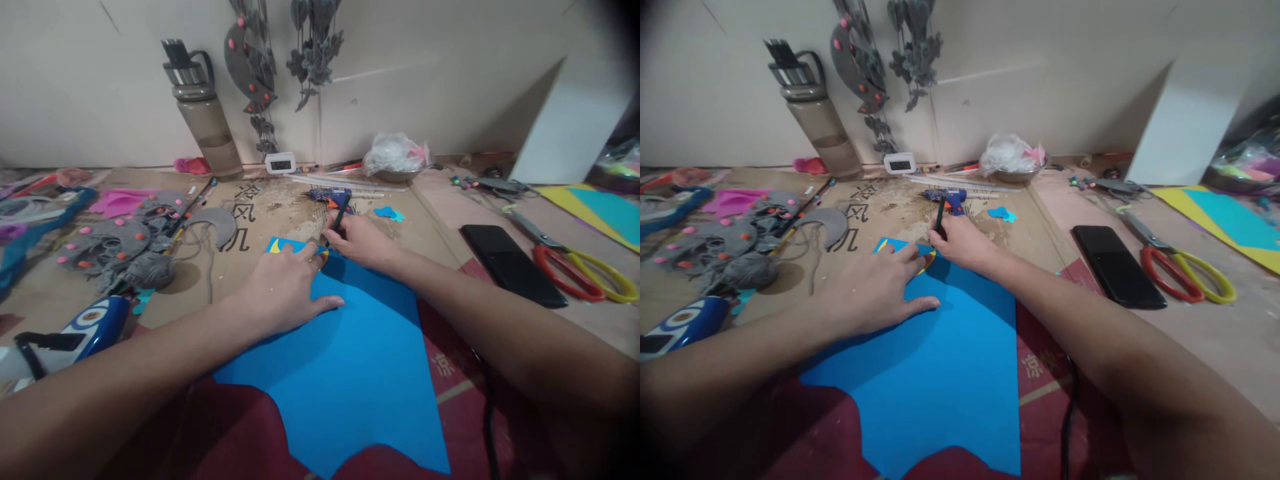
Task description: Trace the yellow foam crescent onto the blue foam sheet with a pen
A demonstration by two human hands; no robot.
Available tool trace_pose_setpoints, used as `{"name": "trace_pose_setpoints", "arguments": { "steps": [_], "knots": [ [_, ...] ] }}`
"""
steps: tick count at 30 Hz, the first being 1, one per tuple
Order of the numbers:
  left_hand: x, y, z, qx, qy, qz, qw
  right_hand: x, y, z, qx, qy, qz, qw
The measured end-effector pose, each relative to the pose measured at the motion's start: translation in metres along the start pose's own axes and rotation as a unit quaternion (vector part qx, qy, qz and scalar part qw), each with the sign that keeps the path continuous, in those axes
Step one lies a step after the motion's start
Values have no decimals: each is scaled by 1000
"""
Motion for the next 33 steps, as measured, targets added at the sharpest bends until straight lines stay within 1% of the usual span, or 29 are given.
{"name": "trace_pose_setpoints", "arguments": {
  "steps": [12,21,25,33],
  "knots": [
    [0,-2,4,-2,12,3,1000,-1,0,1,21,-1,-8,1000],
    [1,-1,1,-7,-5,3,1000,-2,0,0,26,2,-7,1000],
    [2,-2,0,7,-15,10,1000,-2,0,0,25,3,-3,1000],
    [2,-4,0,15,-18,3,1000,-2,0,1,22,2,-5,1000]
  ]
}}
Point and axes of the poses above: each hand's wrist, its own x-axis towards the middle knuckle, its own z-axis out of the back of the hand, y = z × x, the point moved 7 cm from there along x, towards the middle knuckle, and after that the axes turned 2 degrees about -y, right-handed, at the moved point
